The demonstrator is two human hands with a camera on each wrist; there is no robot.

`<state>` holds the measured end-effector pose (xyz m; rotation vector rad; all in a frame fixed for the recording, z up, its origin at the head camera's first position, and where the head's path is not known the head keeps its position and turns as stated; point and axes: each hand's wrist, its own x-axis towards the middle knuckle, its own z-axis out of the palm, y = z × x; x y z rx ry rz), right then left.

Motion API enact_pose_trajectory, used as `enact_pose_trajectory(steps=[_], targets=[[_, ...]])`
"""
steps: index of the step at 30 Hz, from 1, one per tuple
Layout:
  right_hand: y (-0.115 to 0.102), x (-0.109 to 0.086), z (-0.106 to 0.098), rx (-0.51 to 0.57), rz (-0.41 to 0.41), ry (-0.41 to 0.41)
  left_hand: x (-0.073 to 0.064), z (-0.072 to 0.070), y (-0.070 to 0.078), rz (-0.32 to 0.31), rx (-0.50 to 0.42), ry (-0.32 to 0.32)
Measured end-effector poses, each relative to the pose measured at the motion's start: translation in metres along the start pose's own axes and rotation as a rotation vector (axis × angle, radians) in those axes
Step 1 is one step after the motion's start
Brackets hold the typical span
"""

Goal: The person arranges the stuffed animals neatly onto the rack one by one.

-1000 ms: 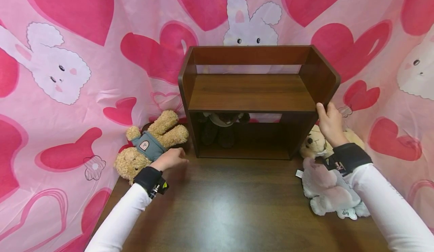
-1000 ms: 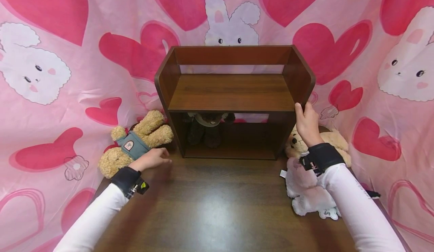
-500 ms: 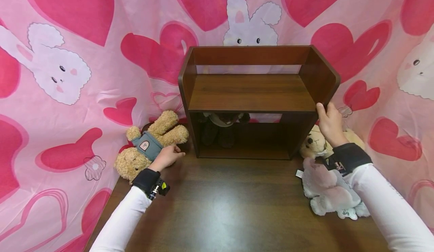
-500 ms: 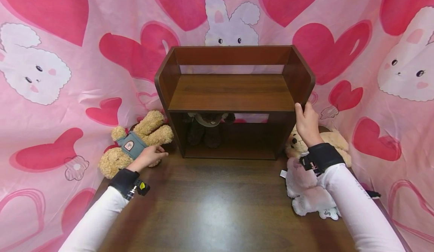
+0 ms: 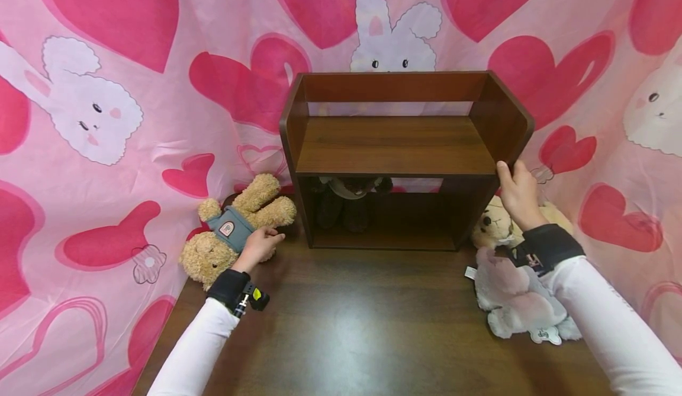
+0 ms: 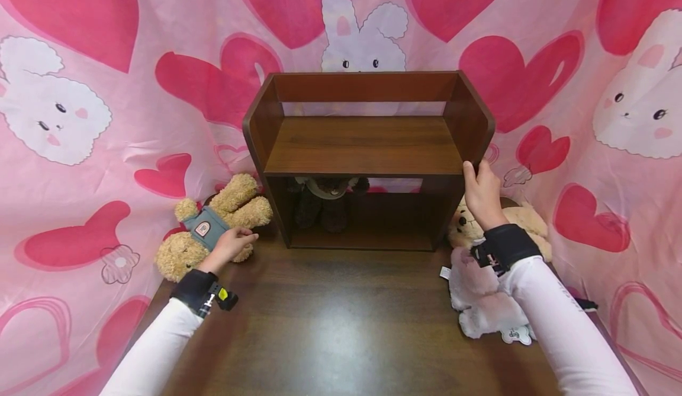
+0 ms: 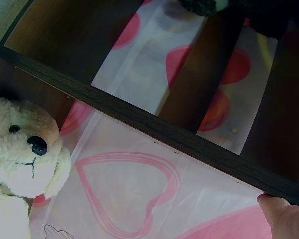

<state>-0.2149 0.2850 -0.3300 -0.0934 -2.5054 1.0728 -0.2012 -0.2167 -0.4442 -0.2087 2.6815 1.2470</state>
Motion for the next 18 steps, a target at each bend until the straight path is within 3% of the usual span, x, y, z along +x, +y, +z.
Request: enact_pose_trajectory(steps=[6, 13, 18], targets=[[0.001, 0.001, 0.001, -0.007, 0.000, 0.001, -0.002, 0.000, -0.004, -0.094, -0.134, 0.015], [0.001, 0.000, 0.001, -0.007, -0.005, 0.014, -0.004, 0.000, -0.011, -0.112, -0.177, 0.037], [0.001, 0.000, 0.002, -0.003, -0.008, 0.018, -0.004, 0.003, -0.015, -0.162, -0.338, 0.057]])
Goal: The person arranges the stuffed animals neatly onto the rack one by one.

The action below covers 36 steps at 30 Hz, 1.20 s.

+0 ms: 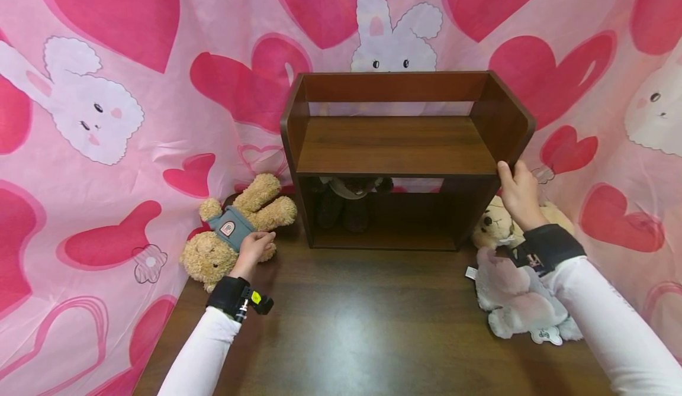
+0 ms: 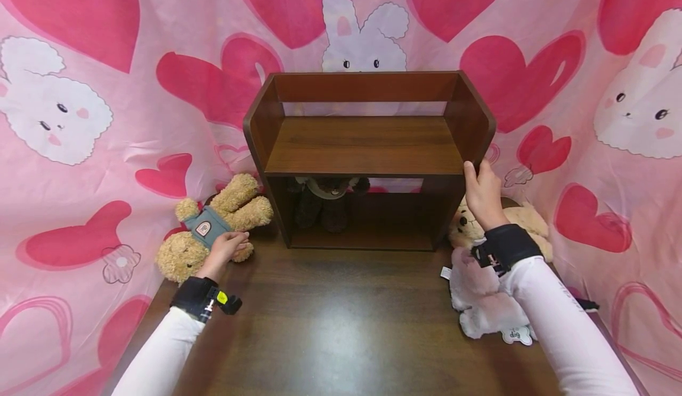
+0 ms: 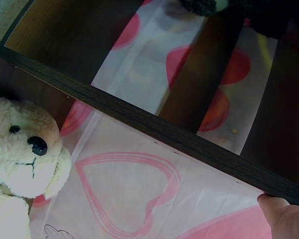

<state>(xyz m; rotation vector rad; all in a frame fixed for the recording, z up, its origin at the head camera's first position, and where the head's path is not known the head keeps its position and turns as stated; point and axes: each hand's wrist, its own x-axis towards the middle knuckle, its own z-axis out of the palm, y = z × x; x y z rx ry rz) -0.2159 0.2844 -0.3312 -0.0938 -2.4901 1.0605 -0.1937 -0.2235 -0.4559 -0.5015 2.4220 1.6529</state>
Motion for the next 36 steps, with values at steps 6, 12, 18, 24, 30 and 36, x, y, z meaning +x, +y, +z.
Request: enact_pose_trajectory(steps=[6, 12, 18, 24, 30, 36], targets=[[0.000, 0.000, -0.001, 0.001, 0.003, -0.012, -0.006, 0.001, -0.003, -0.077, -0.150, 0.005], [0.000, 0.001, -0.001, 0.013, -0.002, -0.012, 0.011, -0.003, -0.029, 0.014, -0.260, 0.008], [0.000, 0.000, 0.000, 0.010, 0.001, -0.011, 0.010, -0.005, -0.034, -0.020, -0.316, 0.030], [0.000, 0.001, -0.001, 0.013, 0.002, -0.010, 0.009, -0.008, -0.037, -0.145, -0.334, 0.087], [-0.001, 0.001, -0.001, 0.021, -0.004, -0.010, 0.025, -0.015, -0.062, -0.168, -0.438, 0.085], [0.000, 0.001, -0.001, 0.022, -0.005, -0.017, 0.005, -0.013, -0.043, -0.267, -0.464, 0.109]])
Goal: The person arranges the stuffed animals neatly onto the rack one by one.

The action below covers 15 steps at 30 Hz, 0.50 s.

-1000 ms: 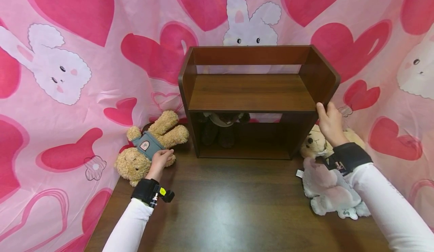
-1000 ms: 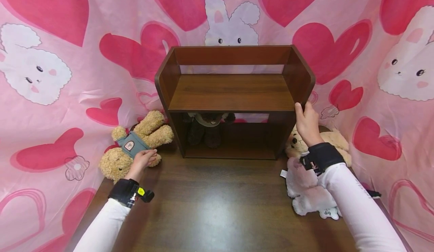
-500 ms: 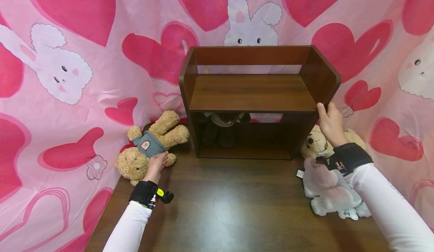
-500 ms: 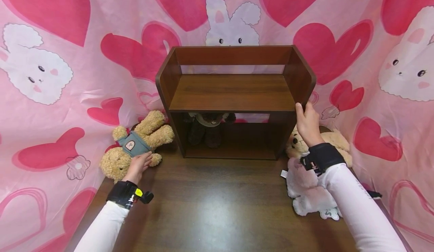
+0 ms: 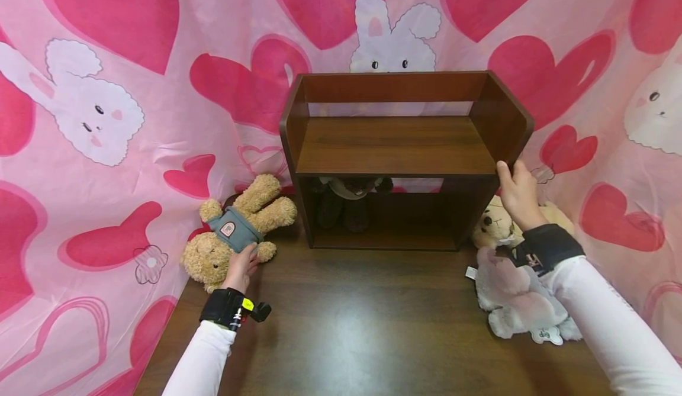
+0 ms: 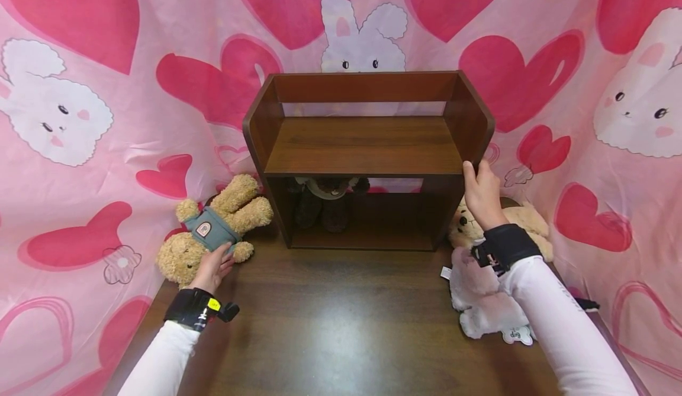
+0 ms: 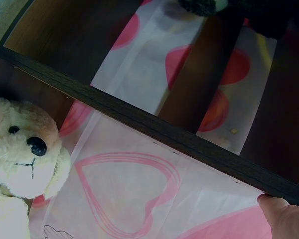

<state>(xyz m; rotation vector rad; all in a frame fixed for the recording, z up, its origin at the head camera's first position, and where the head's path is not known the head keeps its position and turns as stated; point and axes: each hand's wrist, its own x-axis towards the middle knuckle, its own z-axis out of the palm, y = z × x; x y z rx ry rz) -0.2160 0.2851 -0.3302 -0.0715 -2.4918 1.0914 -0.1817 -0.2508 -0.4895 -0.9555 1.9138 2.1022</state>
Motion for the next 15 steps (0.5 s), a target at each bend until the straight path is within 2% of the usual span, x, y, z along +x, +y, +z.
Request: enact_pose_trajectory(steps=[1, 3, 7, 8, 10, 11, 13, 15], targets=[[0.000, 0.000, 0.000, 0.000, 0.000, 0.000, 0.006, -0.004, -0.005, 0.005, -0.035, -0.019], [0.001, 0.000, 0.001, -0.001, 0.000, -0.002, 0.051, -0.017, -0.028, 0.007, -0.079, -0.009], [0.002, 0.001, 0.001, -0.002, 0.001, -0.006, 0.157, -0.048, -0.083, -0.013, -0.156, -0.017], [0.002, 0.000, 0.001, -0.002, 0.000, -0.006, 0.184, -0.054, -0.096, -0.024, -0.150, 0.004], [0.002, 0.000, 0.000, -0.004, 0.000, -0.004, 0.203, -0.059, -0.105, -0.029, -0.158, 0.002], [0.002, 0.000, 0.000, -0.003, -0.001, -0.003, 0.182, -0.054, -0.095, -0.033, -0.177, -0.015], [0.002, 0.000, 0.001, -0.006, -0.005, 0.000, 0.160, -0.048, -0.083, -0.050, -0.189, 0.000], [0.002, 0.000, 0.001, -0.007, -0.006, 0.002, 0.124, -0.039, -0.065, -0.070, -0.208, 0.006]])
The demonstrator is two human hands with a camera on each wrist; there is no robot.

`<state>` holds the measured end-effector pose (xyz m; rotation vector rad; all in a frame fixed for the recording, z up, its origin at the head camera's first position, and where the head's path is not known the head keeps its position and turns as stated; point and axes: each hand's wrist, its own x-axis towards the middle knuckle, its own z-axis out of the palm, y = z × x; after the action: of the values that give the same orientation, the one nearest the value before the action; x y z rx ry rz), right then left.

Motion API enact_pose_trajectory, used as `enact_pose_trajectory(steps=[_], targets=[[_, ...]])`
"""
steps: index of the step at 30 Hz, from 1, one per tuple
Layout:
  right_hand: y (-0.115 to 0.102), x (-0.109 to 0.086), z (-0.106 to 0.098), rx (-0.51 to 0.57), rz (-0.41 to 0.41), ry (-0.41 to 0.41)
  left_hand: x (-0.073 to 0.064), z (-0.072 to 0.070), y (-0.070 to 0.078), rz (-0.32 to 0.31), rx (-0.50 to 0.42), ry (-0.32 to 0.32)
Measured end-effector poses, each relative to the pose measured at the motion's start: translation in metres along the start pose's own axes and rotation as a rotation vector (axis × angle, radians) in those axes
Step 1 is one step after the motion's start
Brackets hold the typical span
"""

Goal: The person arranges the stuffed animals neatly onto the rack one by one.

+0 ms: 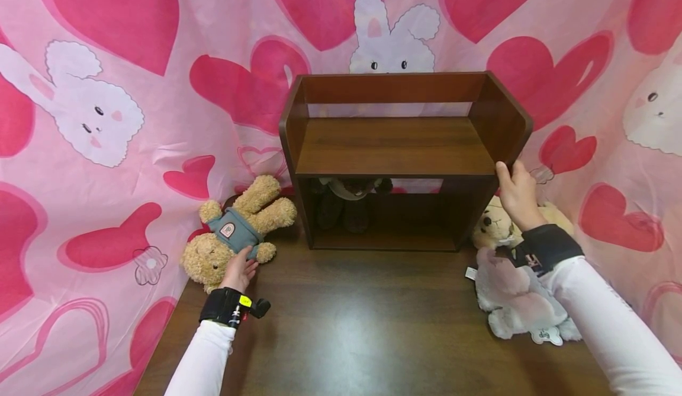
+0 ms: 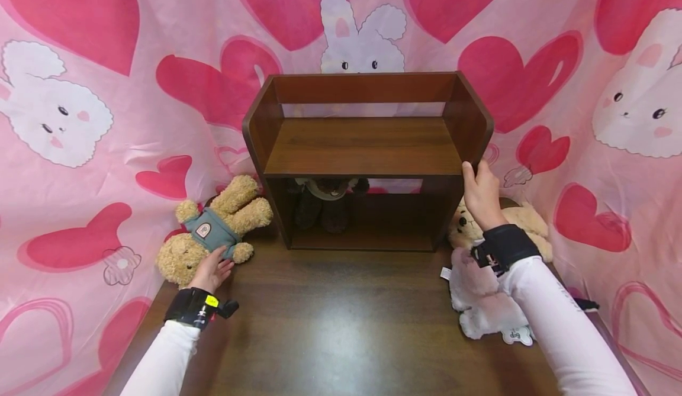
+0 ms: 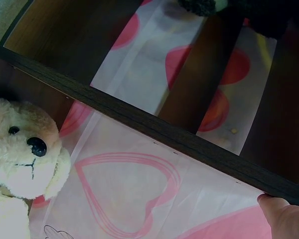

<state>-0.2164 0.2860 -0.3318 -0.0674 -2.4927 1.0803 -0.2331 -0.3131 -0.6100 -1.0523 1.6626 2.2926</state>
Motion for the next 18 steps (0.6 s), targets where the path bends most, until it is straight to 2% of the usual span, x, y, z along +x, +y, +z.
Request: enact_pose_trajectory(steps=[2, 3, 6, 8, 9, 12, 15, 17, 18], targets=[[0.000, 0.000, 0.000, 0.001, 0.000, -0.001, -0.030, 0.006, 0.009, 0.001, -0.038, -0.033], [0.000, 0.000, 0.000, 0.001, -0.001, 0.000, -0.025, 0.005, 0.008, -0.002, -0.033, -0.017], [0.000, -0.001, 0.000, 0.002, 0.002, -0.001, -0.049, 0.013, 0.015, -0.003, -0.045, -0.010], [0.000, -0.001, 0.000, 0.003, 0.002, -0.001, -0.059, 0.022, 0.018, -0.019, -0.029, 0.041], [0.000, -0.001, 0.000, 0.002, 0.002, -0.001, -0.059, 0.023, 0.019, -0.030, -0.030, 0.050], [0.000, -0.001, 0.000, 0.001, 0.004, 0.000, -0.036, 0.018, 0.012, -0.041, -0.046, 0.099], [0.000, -0.001, 0.000, -0.004, 0.009, -0.002, -0.003, 0.004, 0.002, -0.054, -0.093, 0.076], [0.000, -0.001, 0.000, -0.004, 0.009, -0.007, 0.012, -0.003, -0.003, -0.063, -0.127, 0.052], [0.000, -0.001, 0.000, -0.004, 0.010, -0.010, 0.012, -0.003, -0.003, -0.062, -0.140, 0.036]])
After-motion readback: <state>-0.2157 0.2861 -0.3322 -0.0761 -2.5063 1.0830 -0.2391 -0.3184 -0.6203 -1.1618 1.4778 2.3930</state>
